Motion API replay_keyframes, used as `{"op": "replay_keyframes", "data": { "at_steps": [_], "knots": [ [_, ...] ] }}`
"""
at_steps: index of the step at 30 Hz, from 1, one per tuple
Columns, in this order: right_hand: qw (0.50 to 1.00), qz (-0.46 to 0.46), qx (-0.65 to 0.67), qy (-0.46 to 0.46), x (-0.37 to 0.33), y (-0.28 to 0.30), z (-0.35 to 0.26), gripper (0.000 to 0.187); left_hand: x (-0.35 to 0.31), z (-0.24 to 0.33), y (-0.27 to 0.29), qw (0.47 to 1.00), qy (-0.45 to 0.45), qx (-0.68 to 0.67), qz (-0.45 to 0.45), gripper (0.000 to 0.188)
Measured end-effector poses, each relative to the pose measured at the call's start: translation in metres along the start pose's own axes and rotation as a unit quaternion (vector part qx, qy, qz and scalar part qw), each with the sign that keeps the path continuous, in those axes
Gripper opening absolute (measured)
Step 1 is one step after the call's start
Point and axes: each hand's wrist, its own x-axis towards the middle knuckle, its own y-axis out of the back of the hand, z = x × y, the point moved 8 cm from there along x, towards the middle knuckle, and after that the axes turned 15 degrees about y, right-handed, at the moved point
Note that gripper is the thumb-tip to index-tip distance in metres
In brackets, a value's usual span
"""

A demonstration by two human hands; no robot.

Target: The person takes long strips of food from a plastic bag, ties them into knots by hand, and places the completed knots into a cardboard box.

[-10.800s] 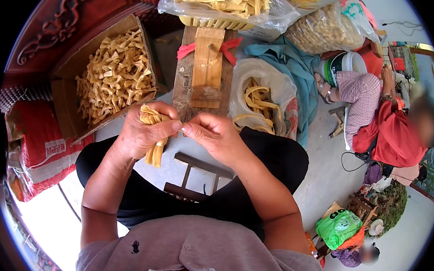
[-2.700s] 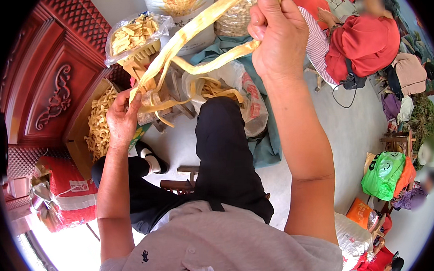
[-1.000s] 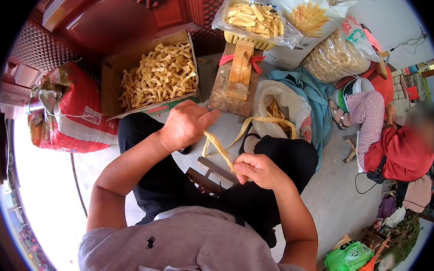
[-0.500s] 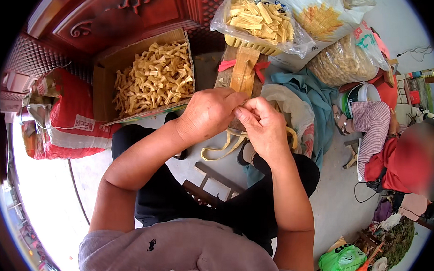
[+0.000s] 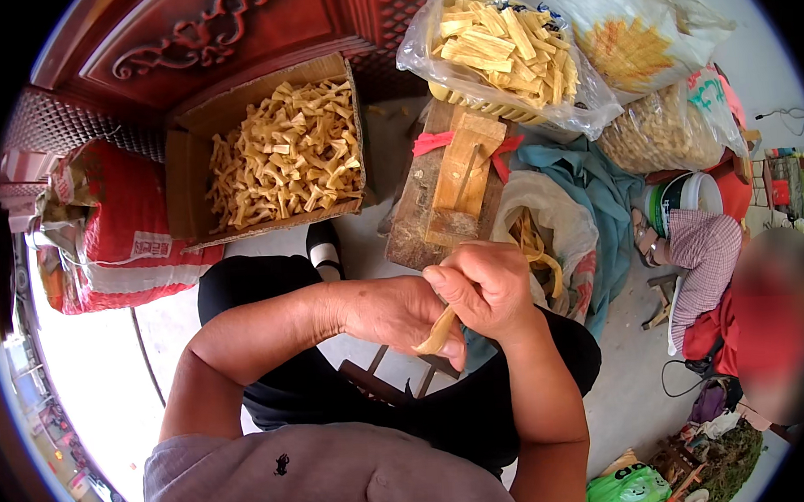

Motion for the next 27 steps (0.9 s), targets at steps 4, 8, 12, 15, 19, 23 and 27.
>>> {"op": "replay_keyframes", "data": {
  "at_steps": [4,8,12,15,19,23,27],
  "knots": [
    [0.988,0.062,0.004,-0.142,-0.011,0.008,0.012,0.029,-0.031,0.039,0.02,0.974,-0.116,0.106,0.166,0.027],
    [0.828,0.111,0.385,-0.392,-0.055,-0.032,0.046,0.024,-0.055,0.048,0.029,0.8,-0.244,0.38,0.394,0.013],
    [0.731,0.071,0.541,-0.41,-0.06,-0.052,0.036,0.017,-0.061,0.049,0.024,0.703,-0.246,0.506,0.435,0.023],
    [0.692,0.031,0.594,-0.409,-0.067,-0.069,0.033,0.035,-0.063,0.047,0.016,0.675,-0.316,0.508,0.431,0.03],
    [0.717,0.118,0.569,-0.385,-0.069,-0.073,0.042,0.031,-0.066,0.054,0.01,0.652,-0.338,0.52,0.436,0.027],
    [0.802,0.254,0.434,-0.323,-0.053,-0.036,0.053,0.023,-0.079,0.059,0.033,0.596,-0.344,0.449,0.569,0.029],
    [0.913,0.177,0.224,-0.291,-0.043,-0.014,0.04,0.022,-0.061,0.046,0.061,0.766,-0.219,0.308,0.52,0.023]
  ]
}}
